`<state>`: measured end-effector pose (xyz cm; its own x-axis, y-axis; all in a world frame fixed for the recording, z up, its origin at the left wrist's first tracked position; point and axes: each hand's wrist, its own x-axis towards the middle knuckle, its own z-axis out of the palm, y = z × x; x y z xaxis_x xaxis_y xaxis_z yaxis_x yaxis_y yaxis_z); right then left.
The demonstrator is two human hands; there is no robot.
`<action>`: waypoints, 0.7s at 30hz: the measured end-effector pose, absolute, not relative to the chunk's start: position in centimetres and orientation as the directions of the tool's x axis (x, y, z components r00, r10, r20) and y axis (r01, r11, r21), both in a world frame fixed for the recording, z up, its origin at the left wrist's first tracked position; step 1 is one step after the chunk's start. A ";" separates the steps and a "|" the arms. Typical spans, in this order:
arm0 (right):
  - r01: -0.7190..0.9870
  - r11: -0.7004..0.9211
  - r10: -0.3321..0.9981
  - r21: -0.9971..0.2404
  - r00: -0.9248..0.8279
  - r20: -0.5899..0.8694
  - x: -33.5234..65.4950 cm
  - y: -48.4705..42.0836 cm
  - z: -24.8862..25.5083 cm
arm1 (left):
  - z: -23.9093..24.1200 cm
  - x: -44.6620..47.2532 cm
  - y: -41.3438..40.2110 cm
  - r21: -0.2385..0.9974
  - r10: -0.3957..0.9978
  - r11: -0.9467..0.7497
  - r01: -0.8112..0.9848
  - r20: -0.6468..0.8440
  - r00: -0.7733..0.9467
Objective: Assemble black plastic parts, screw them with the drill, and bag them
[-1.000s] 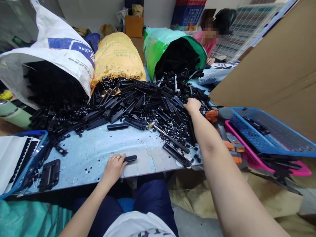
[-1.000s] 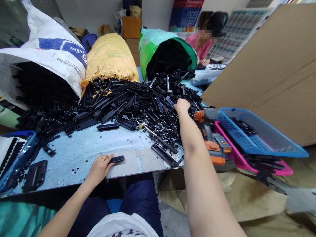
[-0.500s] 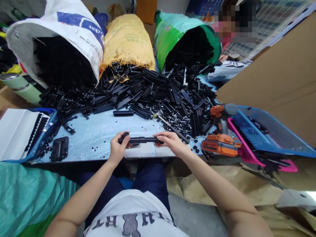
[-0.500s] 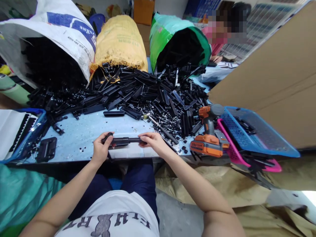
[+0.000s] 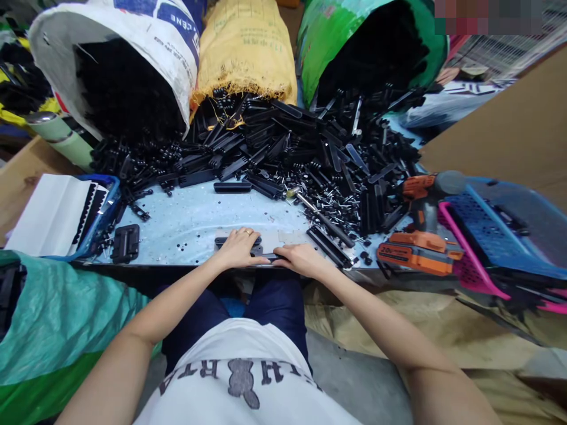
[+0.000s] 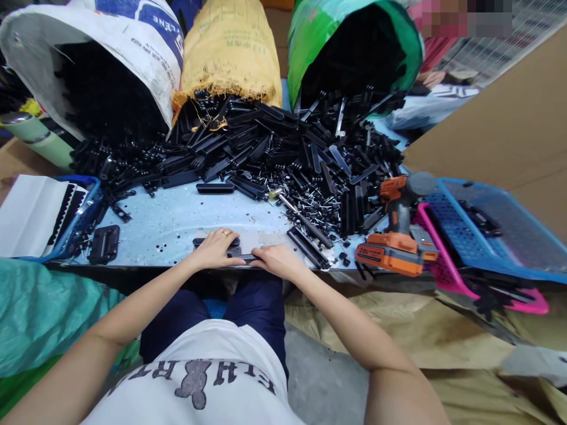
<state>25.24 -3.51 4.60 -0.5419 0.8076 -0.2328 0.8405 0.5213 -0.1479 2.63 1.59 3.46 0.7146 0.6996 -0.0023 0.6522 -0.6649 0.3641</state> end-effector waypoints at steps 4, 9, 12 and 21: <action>0.879 0.475 0.854 -0.048 -0.474 -0.217 24.0 -4.1 5.4 | 2.9 2.9 1.3 0.326 0.682 -0.698 0.638 0.028 0.731; 0.908 0.418 0.901 0.033 -0.410 -0.142 22.7 -4.6 7.2 | 2.2 2.1 1.0 0.381 0.708 -0.675 0.631 0.096 0.699; 0.900 0.436 0.894 0.017 -0.431 -0.126 22.7 -4.2 7.8 | 2.0 1.9 1.4 0.406 0.718 -0.668 0.624 0.131 0.684; 0.840 0.543 0.839 -0.001 -0.543 -0.031 24.7 -2.5 4.3 | 2.8 2.0 2.4 0.414 0.702 -0.675 0.611 0.106 0.704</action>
